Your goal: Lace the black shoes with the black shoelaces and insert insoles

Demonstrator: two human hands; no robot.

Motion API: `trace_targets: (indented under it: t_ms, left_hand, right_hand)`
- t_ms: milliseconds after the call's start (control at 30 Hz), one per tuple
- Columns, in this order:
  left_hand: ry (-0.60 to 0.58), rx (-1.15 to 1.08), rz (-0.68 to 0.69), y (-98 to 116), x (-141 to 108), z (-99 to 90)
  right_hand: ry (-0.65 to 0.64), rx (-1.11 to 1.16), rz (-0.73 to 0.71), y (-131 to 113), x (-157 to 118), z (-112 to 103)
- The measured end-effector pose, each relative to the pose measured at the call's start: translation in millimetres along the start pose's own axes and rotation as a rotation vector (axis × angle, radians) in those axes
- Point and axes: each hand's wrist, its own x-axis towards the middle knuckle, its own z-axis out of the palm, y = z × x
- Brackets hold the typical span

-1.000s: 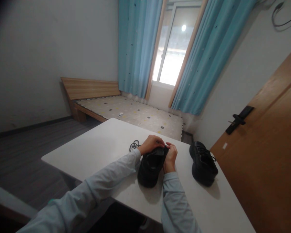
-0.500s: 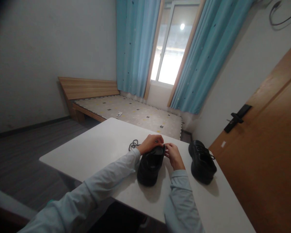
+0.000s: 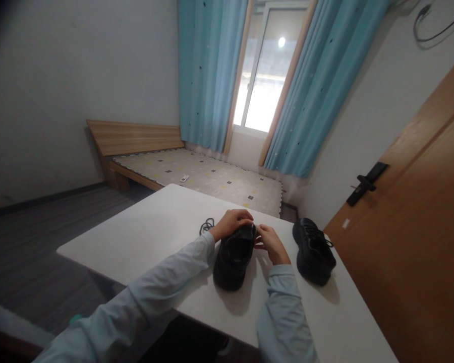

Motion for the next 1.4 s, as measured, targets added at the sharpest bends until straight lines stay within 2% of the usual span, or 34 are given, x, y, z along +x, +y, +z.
trace_targets:
  t_ms: [100,233,333,433,533,700,867,1067,1233,1400]
  left_hand:
    - [0.037,0.017,-0.037,-5.5,0.4,-13.3]
    - [0.134,0.140,-0.195,-21.7,-2.3,-39.9]
    - [0.096,0.333,-0.347,-38.9,-8.1,-53.9]
    - [0.006,0.467,-0.480,-54.2,-14.6,-60.7]
    - [-0.037,0.508,-0.540,-63.5,-18.7,-65.3]
    - [-0.092,0.486,-0.506,-66.8,-19.1,-70.4]
    - [-0.182,0.470,-0.472,-62.5,-18.2,-66.8]
    - [-0.195,0.499,-0.468,-59.5,-19.0,-66.4]
    - [-0.219,0.498,-0.410,-58.3,-19.8,-68.7]
    - [-0.280,0.498,-0.379,-57.8,-21.7,-70.4]
  right_hand:
    - [-0.004,0.009,-0.002,0.5,0.6,-0.9]
    - [0.019,0.040,-0.018,2.6,2.7,-4.4]
    - [0.068,0.078,-0.042,4.0,4.6,-7.3]
    - [0.125,0.081,-0.070,5.4,6.6,-8.4]
    - [0.213,0.115,-0.139,7.3,9.8,-8.2]
    - [0.294,0.189,-0.247,9.6,16.5,-9.9]
    - [0.387,0.314,-0.388,8.7,21.2,-12.4]
    - [0.480,0.480,-0.489,1.1,18.2,-13.0]
    - [0.509,0.647,-0.517,-7.7,9.0,-20.0]
    - [0.550,0.869,-0.441,-14.4,4.7,-30.3]
